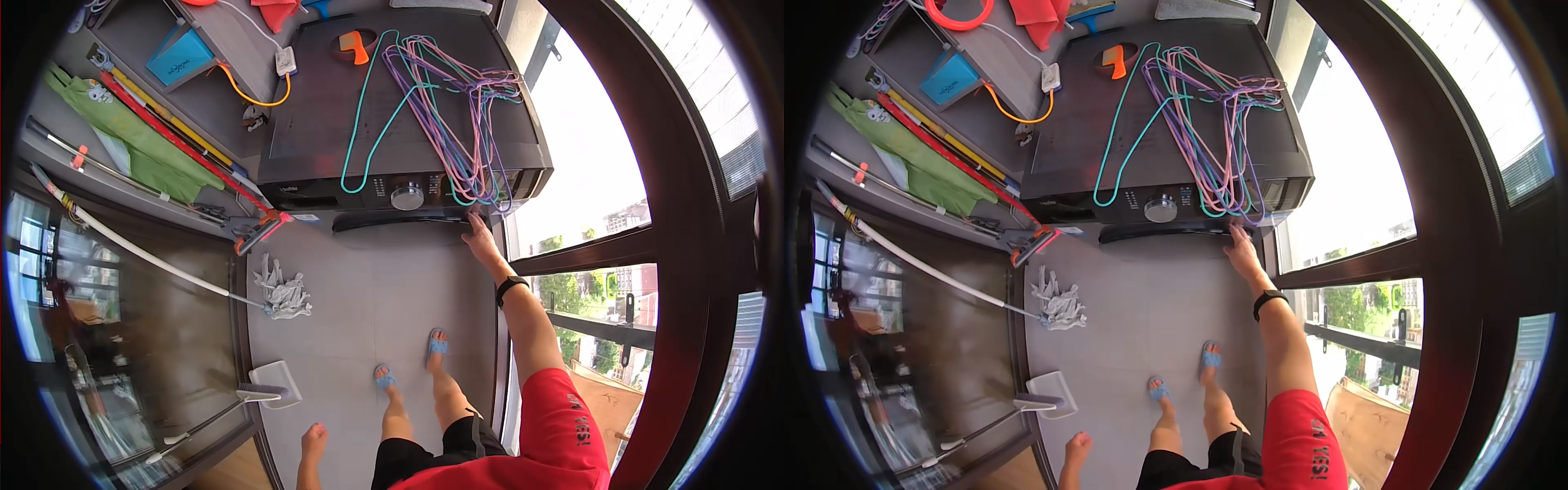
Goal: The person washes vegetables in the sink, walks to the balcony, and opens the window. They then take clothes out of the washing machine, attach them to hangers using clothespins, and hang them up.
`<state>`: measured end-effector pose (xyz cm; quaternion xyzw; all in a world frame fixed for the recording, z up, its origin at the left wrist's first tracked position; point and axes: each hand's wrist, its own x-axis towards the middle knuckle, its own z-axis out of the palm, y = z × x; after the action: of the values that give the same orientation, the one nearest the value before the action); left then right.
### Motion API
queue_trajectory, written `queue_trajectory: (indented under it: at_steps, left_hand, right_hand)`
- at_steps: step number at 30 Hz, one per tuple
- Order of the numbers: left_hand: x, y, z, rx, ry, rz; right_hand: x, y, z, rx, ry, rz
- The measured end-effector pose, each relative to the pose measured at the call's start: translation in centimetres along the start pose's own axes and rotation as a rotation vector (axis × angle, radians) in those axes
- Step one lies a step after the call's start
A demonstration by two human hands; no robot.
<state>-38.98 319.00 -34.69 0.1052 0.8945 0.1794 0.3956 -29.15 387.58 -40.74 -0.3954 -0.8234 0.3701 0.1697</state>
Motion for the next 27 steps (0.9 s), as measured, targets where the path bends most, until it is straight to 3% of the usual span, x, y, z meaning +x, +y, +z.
queue_trajectory:
  at_steps: [1,4,12,15,19,21,24,27]
  left_hand:
    - [0.1,-0.1,-0.3,0.001,-0.012,-0.011]
    - [0.6,-1.0,-0.6,0.006,-0.032,-0.018]
    - [0.9,-2.7,-1.0,0.112,-0.02,0.058]
    - [0.9,7.7,-2.6,-0.069,0.046,0.144]
    - [1.5,24.2,-5.6,-0.19,0.236,0.689]
    - [0.2,31.7,-7.8,-0.244,0.25,0.797]
    - [-0.9,37.1,-9.9,-0.21,0.339,1.043]
    - [-1.9,37.1,-11.2,-0.111,0.369,1.218]
  right_hand:
    - [-0.5,0.2,0.6,0.089,0.049,-0.005]
    - [-1.8,-1.0,0.2,0.735,0.061,0.257]
    - [-4.6,-7.3,-1.3,1.014,0.008,0.296]
    - [-7.5,-12.4,-1.4,1.149,-0.147,0.191]
    - [-11.5,-20.6,-2.0,1.016,-0.399,0.112]
    - [-13.4,-24.3,-2.3,0.907,-0.528,0.072]
    - [-15.8,-28.2,-2.0,0.887,-0.618,-0.011]
    - [-18.3,-31.2,-2.1,0.955,-0.639,0.078]
